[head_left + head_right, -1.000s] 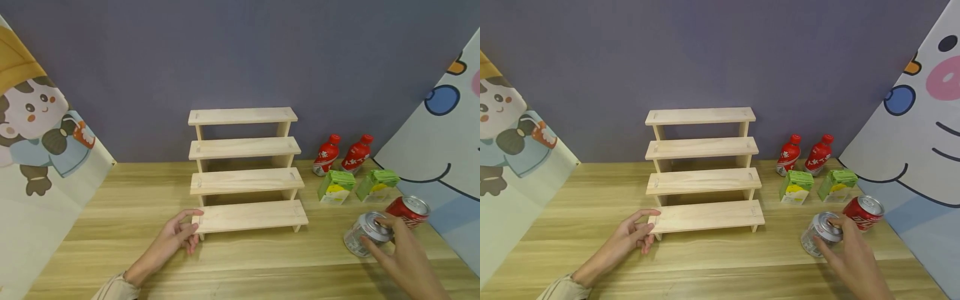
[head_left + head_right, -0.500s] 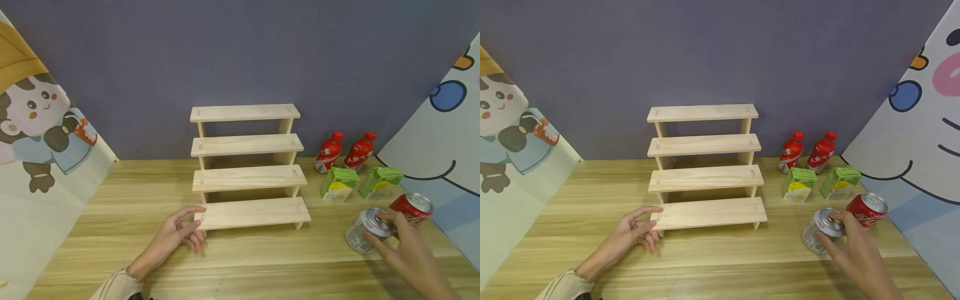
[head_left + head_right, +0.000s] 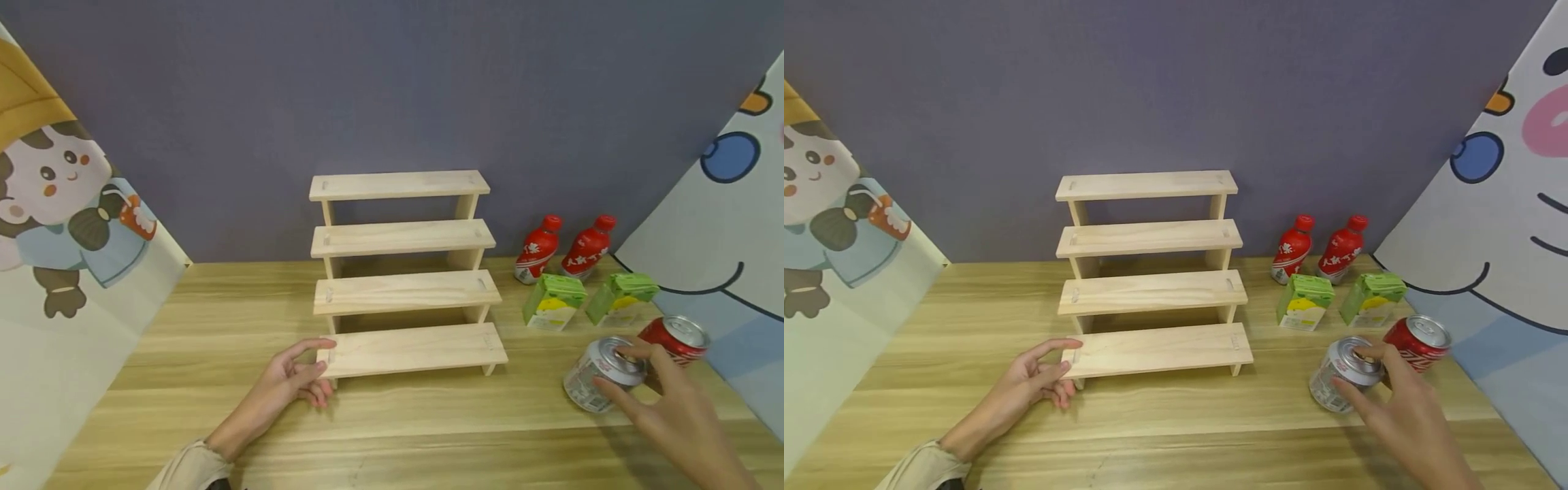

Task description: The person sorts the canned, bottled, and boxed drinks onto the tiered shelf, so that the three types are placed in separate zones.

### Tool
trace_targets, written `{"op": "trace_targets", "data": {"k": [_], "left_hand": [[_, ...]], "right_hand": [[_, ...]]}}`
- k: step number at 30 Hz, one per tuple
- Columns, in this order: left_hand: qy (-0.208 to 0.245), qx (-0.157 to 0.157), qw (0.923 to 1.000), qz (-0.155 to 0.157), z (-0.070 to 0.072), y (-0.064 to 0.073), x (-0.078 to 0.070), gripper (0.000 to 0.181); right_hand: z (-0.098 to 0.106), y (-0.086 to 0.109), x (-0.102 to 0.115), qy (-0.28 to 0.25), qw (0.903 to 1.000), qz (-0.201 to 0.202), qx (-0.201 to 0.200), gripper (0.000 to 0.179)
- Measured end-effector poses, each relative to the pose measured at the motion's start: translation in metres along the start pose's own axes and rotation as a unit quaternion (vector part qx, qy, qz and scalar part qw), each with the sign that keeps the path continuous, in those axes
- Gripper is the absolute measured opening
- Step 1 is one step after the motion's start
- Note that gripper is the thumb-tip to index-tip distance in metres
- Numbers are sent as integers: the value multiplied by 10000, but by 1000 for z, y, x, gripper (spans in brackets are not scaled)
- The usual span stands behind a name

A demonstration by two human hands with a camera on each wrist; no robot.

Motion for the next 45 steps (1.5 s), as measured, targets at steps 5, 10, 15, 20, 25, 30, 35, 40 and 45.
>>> {"op": "trace_targets", "data": {"k": [5,10,15,20,25,30,35,40,45], "left_hand": [[-40,-26,9999,-101,2,0,0,46],[-108,-105,9999,-70,1,-1,-1,45],[-102,-84,9999,-56,0,-2,0,44],[-81,-102,9999,-31,0,-2,2,44],[-63,-159,9998,42,0,-1,2,45],[-40,-194,9998,82,1,0,2,45],[-40,-165,9998,41,1,0,2,45],[-50,-149,9999,29,1,0,3,44],[-36,-116,9999,11,1,1,3,44]], "right_hand": [[7,-4,8,-120,9998,88,-157,60],[12,-14,22,-240,9988,360,-219,58],[18,-23,37,-472,9949,742,-490,62],[21,-33,51,-534,9890,1170,-736,67],[20,-41,62,-609,9874,1283,-703,63],[18,-49,73,-978,9866,1177,-561,60],[16,-59,83,-1306,9746,1708,-632,65],[13,-70,91,-1462,9629,2171,-666,68],[10,-78,100,-1436,9624,2215,-646,66]]}}
Point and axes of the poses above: each hand's wrist, its own y-axis away from the middle knuckle, its own z-axis out of the back of the hand, x = y × z, the point moved 3 cm from there along -y, towards the middle knuckle, and after that the axes turned 8 degrees about z, right-handed, at the moved point
